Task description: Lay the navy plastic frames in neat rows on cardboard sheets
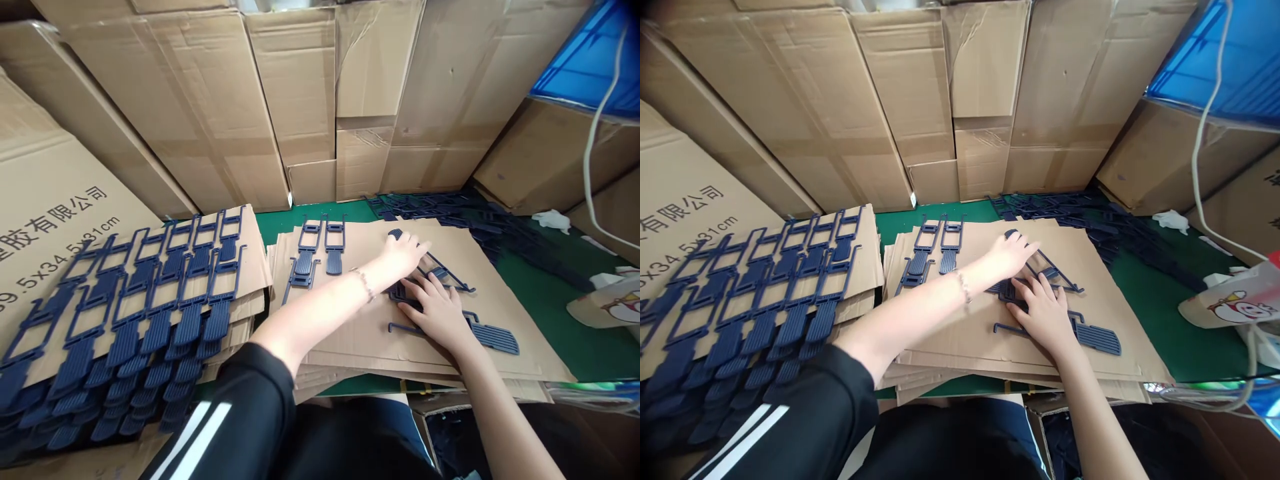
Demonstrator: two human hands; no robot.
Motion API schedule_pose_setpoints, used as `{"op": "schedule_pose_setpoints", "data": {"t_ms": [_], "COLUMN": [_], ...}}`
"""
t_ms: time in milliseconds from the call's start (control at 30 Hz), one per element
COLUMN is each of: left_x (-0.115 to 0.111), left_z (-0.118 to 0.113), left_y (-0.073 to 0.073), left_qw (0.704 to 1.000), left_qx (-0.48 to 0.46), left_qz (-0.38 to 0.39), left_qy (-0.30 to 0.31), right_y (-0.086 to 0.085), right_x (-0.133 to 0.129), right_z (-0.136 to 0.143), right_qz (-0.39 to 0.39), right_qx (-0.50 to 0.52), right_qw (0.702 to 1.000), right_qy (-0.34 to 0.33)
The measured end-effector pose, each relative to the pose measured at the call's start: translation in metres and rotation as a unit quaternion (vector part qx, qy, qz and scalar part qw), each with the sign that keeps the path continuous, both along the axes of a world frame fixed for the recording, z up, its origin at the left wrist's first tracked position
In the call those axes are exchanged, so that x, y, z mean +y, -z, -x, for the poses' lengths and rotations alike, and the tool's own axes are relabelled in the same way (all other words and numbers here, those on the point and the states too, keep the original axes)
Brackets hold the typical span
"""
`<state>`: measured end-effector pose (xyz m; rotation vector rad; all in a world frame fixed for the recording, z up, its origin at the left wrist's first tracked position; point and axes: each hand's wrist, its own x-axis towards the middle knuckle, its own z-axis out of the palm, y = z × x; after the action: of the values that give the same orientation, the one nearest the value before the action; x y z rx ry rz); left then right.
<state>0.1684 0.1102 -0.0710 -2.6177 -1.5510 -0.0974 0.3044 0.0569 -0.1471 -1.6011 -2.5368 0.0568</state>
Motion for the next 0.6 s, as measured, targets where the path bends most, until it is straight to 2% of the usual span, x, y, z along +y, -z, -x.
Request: {"op": "schedule_pose_setpoints", "data": {"t_ms": [67, 133, 200, 300, 467, 533, 600], "left_x": [0.030, 0.050, 0.062, 0.069, 0.075, 0.078, 0.077], "left_z": [-0.011, -0.019, -0.024, -0.024, -0.007, 0.003, 0.015], "left_y": [0.012, 0.020, 0.023, 0.022, 0.008, -0.005, -0.025], "left_qw": [0.999, 0.996, 0.993, 0.990, 0.990, 0.991, 0.994], "left_qx": [0.030, 0.062, 0.089, 0.110, 0.125, 0.119, 0.099], "left_qz": [0.027, 0.057, 0.077, 0.080, 0.061, 0.048, 0.021], "left_qy": [0.005, -0.008, -0.028, -0.026, 0.025, 0.038, 0.040], "right_y": [0.000, -0.001, -0.003, -0.004, -0.001, 0.000, -0.001], "right_x": [0.001, 0.001, 0.000, -0.002, -0.005, -0.006, -0.006], "right_z": [-0.001, -0.002, -0.003, -0.003, -0.002, -0.001, -0.001], "right_qz": [0.006, 0.009, 0.013, 0.012, 0.013, 0.020, 0.024], "right_qx": [-0.008, -0.012, -0.014, -0.012, -0.019, -0.019, -0.015], "right_qw": [1.000, 1.000, 1.000, 0.999, 0.996, 0.995, 0.995], "right_qy": [-0.006, -0.014, -0.012, 0.033, 0.088, 0.094, 0.098]}}
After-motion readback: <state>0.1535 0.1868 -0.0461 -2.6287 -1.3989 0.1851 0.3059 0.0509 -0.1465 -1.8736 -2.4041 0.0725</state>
